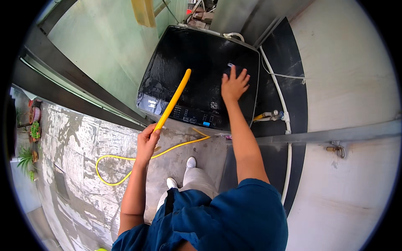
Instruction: The person wipes the exterior and interior rim of a washing machine using a cloth, then uses a squeegee to clean a glass door and wrings the cloth in a bucket before wiping down a motorcycle seat and mirrors.
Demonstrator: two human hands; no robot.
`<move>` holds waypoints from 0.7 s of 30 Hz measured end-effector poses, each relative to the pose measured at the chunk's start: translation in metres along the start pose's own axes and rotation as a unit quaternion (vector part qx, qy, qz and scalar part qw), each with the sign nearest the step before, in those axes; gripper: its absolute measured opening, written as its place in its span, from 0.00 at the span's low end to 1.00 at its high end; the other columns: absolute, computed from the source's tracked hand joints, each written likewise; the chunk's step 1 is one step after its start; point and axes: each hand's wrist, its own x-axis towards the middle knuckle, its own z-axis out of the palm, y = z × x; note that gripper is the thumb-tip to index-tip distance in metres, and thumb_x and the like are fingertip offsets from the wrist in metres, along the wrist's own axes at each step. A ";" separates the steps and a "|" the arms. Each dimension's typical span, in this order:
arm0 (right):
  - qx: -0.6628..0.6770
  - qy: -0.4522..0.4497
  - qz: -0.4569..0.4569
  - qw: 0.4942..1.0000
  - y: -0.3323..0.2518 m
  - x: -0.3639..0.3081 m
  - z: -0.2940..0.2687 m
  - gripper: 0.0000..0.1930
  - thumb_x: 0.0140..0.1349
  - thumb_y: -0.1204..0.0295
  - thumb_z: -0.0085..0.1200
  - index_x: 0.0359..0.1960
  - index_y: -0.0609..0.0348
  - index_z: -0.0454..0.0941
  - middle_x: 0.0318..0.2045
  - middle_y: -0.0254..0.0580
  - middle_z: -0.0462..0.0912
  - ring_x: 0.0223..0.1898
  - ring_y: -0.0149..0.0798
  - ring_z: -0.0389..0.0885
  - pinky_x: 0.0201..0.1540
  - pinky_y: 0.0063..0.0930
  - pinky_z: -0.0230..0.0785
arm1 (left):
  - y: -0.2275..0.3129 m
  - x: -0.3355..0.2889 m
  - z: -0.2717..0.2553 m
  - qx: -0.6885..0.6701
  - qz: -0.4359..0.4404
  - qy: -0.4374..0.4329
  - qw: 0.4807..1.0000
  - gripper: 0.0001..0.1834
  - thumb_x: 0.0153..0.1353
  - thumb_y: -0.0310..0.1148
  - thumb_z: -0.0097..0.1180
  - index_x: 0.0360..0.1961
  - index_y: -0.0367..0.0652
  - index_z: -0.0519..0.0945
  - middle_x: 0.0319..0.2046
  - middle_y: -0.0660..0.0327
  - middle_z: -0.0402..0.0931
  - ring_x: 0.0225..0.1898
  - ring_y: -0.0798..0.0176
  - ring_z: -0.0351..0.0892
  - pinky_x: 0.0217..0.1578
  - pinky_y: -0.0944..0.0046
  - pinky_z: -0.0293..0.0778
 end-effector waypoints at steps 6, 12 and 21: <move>0.152 -0.032 -0.209 0.965 -0.159 -0.090 -0.028 0.29 0.59 0.53 0.56 0.64 0.33 0.67 0.70 0.52 0.53 0.70 0.61 0.48 0.67 0.66 0.43 | -0.002 -0.031 -0.018 -0.061 -0.002 -0.014 0.998 0.13 0.66 0.32 0.49 0.47 0.37 0.79 0.18 0.76 0.61 0.17 0.82 0.55 0.17 0.77 0.52; 0.179 -0.049 -0.306 0.934 -0.146 -0.121 -0.035 0.27 0.59 0.54 0.57 0.62 0.28 0.69 0.70 0.46 0.55 0.71 0.56 0.50 0.67 0.66 0.42 | -0.018 -0.063 -0.051 -0.051 -0.020 -0.041 0.998 0.11 0.65 0.31 0.53 0.43 0.35 0.80 0.21 0.74 0.65 0.24 0.80 0.59 0.24 0.75 0.56; -0.013 -0.005 0.002 1.000 0.051 -0.139 -0.066 0.28 0.65 0.55 0.49 0.67 0.31 0.61 0.70 0.50 0.51 0.70 0.60 0.48 0.64 0.69 0.46 | -0.036 -0.093 -0.076 -0.064 -0.020 -0.036 0.997 0.12 0.64 0.30 0.54 0.45 0.34 0.80 0.23 0.72 0.67 0.25 0.79 0.62 0.26 0.75 0.59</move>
